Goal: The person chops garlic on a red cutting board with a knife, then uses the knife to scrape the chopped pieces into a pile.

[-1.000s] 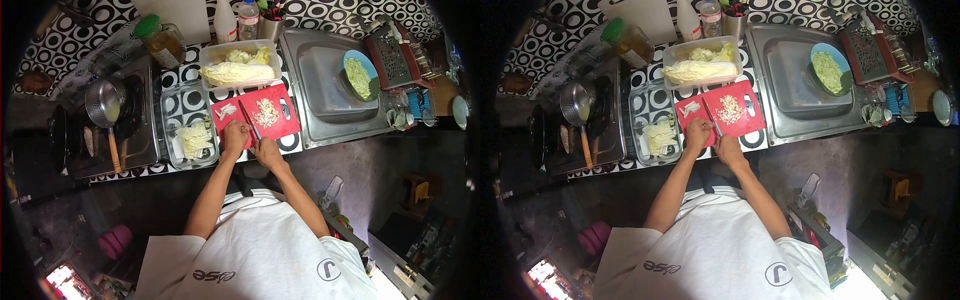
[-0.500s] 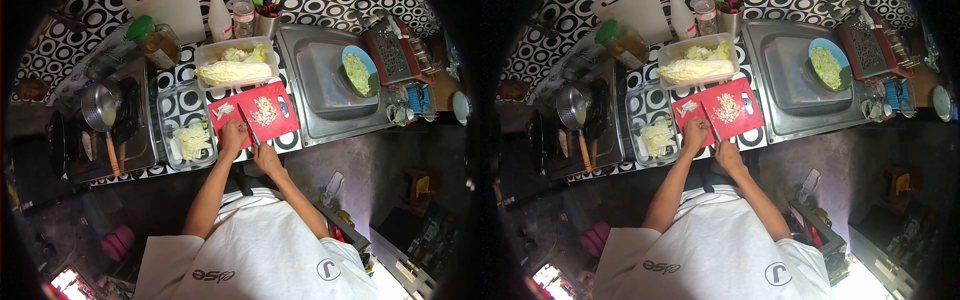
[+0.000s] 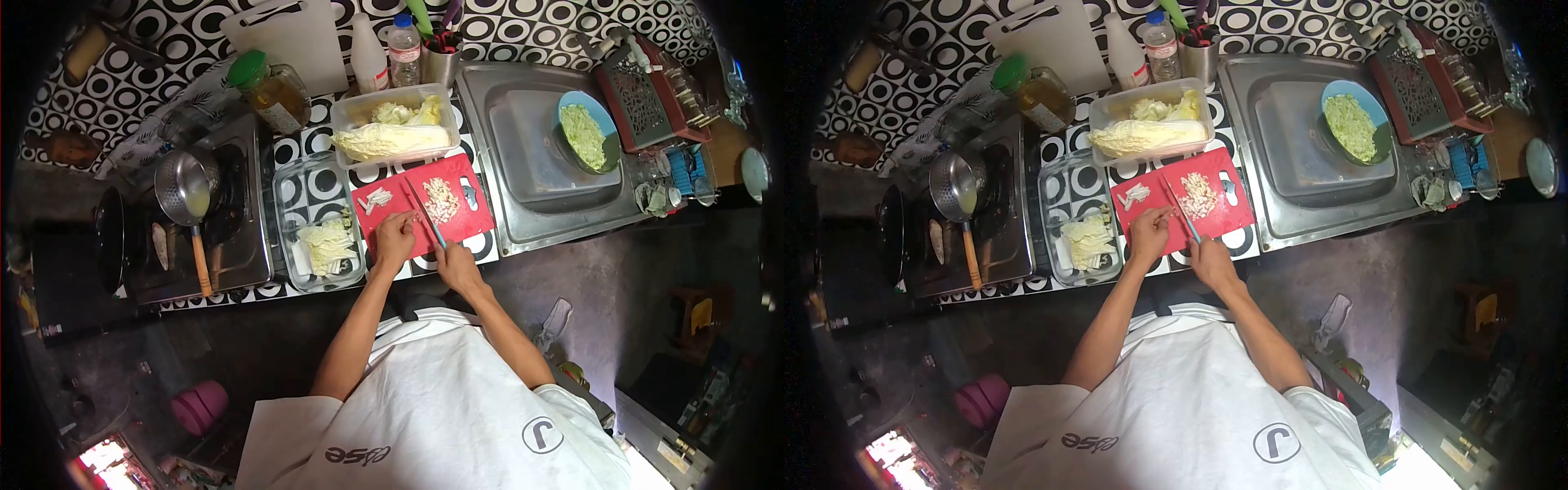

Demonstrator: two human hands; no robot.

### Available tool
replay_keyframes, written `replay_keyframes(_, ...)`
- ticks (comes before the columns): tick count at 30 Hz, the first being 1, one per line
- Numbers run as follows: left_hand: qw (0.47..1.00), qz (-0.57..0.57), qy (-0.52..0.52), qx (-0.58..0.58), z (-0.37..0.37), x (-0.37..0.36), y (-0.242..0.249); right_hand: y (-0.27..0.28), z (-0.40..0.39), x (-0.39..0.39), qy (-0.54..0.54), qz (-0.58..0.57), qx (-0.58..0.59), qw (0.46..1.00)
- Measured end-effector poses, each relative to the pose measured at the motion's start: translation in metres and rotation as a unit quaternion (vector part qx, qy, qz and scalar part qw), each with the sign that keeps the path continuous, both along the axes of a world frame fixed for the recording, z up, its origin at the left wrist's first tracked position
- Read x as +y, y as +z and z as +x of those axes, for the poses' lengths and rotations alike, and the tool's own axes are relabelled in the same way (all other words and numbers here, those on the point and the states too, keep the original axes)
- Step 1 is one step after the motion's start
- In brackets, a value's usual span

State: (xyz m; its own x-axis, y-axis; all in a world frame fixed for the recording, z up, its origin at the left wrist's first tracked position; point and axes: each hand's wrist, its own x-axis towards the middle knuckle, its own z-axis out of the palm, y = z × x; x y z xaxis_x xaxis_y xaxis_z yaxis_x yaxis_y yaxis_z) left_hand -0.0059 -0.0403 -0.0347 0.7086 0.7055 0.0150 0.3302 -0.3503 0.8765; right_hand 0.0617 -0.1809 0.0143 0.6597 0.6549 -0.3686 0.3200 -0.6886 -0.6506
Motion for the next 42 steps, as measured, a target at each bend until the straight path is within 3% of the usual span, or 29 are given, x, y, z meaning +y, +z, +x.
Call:
replay_keyframes(5, 0.996, 0.057, 0.062, -0.002, -0.012, 0.024, 0.007, 0.003, 0.01, -0.032, 0.107, -0.048, 0.039, 0.992)
replay_keyframes(7, 0.989, 0.131, 0.038, 0.054, -0.014, 0.032, 0.024, -0.002, 0.011, -0.035, 0.121, -0.066, 0.049, 0.989)
replay_keyframes(9, 0.988, 0.141, 0.033, 0.06, -0.014, 0.039, 0.024, -0.002, 0.011, -0.037, 0.072, -0.076, 0.012, 0.994)
replay_keyframes(15, 0.947, 0.184, 0.043, 0.261, -0.009, 0.048, 0.045, 0.008, 0.007, -0.036, 0.085, -0.111, 0.023, 0.99)
replay_keyframes(19, 0.919, 0.223, 0.017, 0.324, -0.007, 0.049, 0.044, 0.007, 0.003, -0.037, 0.044, -0.077, 0.044, 0.995)
replay_keyframes(29, 0.918, 0.205, 0.019, 0.339, -0.007, 0.04, 0.056, 0.0, -0.006, -0.046, 0.04, -0.083, 0.109, 0.99)
replay_keyframes(42, 0.919, 0.199, 0.025, 0.34, -0.014, 0.039, 0.054, -0.012, 0.0, -0.043, 0.062, -0.041, 0.08, 0.994)
